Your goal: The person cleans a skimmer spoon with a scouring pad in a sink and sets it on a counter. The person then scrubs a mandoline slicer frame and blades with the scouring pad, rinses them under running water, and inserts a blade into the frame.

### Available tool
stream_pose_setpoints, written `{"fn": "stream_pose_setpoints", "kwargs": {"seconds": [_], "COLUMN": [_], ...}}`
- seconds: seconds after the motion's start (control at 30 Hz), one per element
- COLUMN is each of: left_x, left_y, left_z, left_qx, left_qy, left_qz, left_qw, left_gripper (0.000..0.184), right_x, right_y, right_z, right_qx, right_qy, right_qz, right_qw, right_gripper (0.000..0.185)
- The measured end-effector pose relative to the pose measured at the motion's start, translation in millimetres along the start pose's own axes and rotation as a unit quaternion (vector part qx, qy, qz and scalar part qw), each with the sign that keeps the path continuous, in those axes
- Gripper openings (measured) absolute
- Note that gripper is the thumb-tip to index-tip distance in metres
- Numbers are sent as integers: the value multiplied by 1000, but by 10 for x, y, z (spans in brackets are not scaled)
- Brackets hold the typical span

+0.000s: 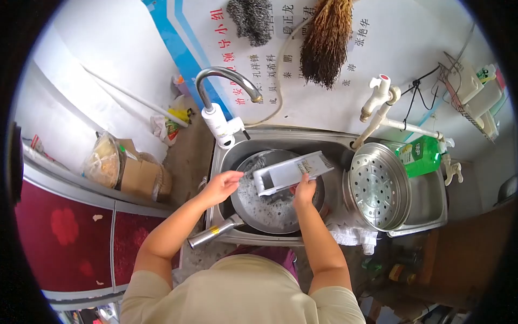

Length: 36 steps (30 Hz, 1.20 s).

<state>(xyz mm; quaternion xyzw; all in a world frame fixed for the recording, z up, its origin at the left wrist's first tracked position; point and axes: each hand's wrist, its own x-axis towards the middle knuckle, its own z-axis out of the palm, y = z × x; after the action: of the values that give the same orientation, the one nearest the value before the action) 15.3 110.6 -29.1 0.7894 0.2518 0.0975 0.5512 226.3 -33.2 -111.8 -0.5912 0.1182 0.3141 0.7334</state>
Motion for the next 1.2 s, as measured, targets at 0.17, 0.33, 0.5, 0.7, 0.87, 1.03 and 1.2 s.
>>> {"fn": "stream_pose_setpoints", "kwargs": {"seconds": [0.17, 0.33, 0.5, 0.7, 0.87, 1.03, 1.2], "left_x": [260, 84, -188, -342, -541, -515, -331], "left_y": [-17, 100, 74, 47, -28, 23, 15], "left_z": [106, 13, -103, -285, -361, -342, -179], "left_qx": [-244, -597, -620, -428, -333, -323, -397], "left_qy": [-9, -172, -104, 145, 152, 159, 152], "left_qz": [-112, -101, -79, -125, -114, -157, -213], "left_qw": [963, 777, 774, 883, 923, 920, 880], "left_gripper": [48, 55, 53, 27, 18, 25, 18], "right_x": [-245, -566, -534, -16, 53, 395, 678], "right_y": [-89, -70, 303, 663, 749, 725, 440], "right_z": [97, 486, 714, 584, 636, 436, 120], "right_qx": [97, 97, -22, -498, -640, -736, -703], "right_qy": [-97, -157, -146, -153, -154, -313, -169], "right_qz": [54, 66, 22, -213, -298, -265, -258], "right_qw": [989, 981, 989, 826, 691, 538, 641], "right_gripper": [35, 36, 38, 43, 49, 50, 36]}}
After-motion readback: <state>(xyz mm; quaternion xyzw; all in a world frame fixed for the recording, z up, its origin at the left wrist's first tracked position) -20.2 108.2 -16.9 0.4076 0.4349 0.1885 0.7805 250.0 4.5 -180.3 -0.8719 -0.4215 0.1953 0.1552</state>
